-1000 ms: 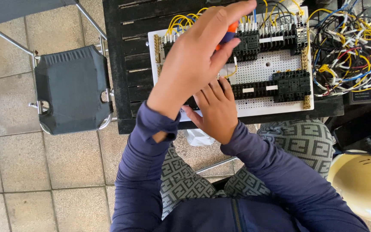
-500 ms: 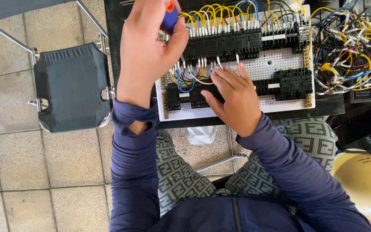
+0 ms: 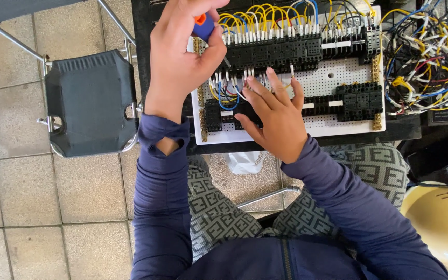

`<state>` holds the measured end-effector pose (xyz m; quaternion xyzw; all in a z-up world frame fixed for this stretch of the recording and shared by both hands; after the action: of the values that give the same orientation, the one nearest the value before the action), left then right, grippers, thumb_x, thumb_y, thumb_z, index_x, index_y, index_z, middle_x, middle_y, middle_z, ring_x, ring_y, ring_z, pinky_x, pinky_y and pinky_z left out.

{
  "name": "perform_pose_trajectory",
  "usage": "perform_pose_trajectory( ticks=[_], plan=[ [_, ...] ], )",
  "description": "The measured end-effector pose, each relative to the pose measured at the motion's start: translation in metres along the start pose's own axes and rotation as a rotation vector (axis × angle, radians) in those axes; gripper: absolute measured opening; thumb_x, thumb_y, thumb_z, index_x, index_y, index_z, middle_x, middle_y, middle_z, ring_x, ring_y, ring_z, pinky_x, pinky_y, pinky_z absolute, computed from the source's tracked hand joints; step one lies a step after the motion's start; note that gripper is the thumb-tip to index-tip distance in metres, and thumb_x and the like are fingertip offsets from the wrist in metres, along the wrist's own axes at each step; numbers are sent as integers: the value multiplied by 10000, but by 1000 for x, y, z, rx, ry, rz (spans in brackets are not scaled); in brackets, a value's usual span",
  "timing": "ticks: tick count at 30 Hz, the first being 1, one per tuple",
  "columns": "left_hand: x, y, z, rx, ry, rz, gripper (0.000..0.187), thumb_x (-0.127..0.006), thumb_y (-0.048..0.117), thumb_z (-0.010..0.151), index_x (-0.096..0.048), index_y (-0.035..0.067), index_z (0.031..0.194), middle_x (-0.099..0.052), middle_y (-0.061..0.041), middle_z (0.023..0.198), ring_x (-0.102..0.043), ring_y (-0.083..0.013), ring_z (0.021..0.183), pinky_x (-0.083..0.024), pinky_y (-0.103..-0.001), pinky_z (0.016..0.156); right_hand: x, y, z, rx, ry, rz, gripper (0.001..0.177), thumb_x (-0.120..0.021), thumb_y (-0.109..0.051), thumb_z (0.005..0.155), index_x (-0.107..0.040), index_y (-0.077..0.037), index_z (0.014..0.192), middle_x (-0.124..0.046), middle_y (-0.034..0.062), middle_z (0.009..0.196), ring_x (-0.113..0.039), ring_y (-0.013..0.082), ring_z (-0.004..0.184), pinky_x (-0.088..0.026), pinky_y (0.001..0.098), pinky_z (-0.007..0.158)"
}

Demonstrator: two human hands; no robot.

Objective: The person uses a screwdriver to tighten screws on a terminal block, securing various colored wires into the connection points on a white breadboard. The person repeatedly inserts wire ends into the terminals and tightens them with the tool.

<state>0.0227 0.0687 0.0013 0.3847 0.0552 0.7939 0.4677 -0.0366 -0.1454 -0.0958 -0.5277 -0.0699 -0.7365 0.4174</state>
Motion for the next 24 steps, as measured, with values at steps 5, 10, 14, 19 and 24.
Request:
perform_pose_trajectory(
  ticks=[5, 10, 14, 19, 24],
  plan=[
    [2, 12, 8, 30, -42, -42, 377, -610, -99, 1012, -561, 111, 1321, -635, -119, 1159, -658, -269, 1004, -532, -391, 921, 12, 29, 5, 3, 79, 43, 376, -727, -414, 1036, -720, -123, 1275, -652, 80, 1437, -439, 369, 1469, -99, 550, 1211],
    [13, 35, 21, -7, -236, -174, 456, -527, -211, 964, -565, 22, 1354, -603, -188, 1220, -627, -286, 1019, -531, -395, 927, 85, 92, 24, -35, 359, -82, 196, -737, -213, 1055, -732, -87, 906, -728, 119, 1103, -634, 329, 1048, -362, 492, 936],
    [20, 55, 22, 53, -362, 88, 499, -598, -59, 1086, -504, 132, 1537, -594, -133, 1375, -655, -321, 1216, -538, -415, 1004, 105, 168, -8, -74, 695, -31, 225, -574, -82, 1213, -695, 83, 1118, -715, 242, 1079, -678, 383, 1007, -528, 500, 878],
    [5, 52, 21, 26, -73, 565, 260, -863, 237, 1046, -631, 144, 974, -525, -36, 873, -588, -248, 686, -439, -353, 567, 118, 203, -42, -161, 695, 9, 212, -562, -125, 1262, -669, 58, 1263, -619, 219, 1098, -599, 422, 937, -456, 566, 791],
    [11, 63, 32, 333, -311, 380, 547, -627, 67, 968, -436, 28, 1479, -566, -205, 1191, -625, -403, 941, -510, -544, 673, 140, 247, -71, -185, 784, -159, 144, -669, 67, 1123, -775, 98, 1031, -676, 185, 929, -610, 279, 833, -446, 399, 713]
  ],
)
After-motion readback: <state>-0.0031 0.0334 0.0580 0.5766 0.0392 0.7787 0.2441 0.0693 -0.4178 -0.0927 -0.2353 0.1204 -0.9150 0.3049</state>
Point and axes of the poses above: each hand's wrist, its own z-axis towards the middle knuckle, its own x-axis out of the back of the hand, y = z × x, the point moved 2 cm from there along z, towards the middle knuckle
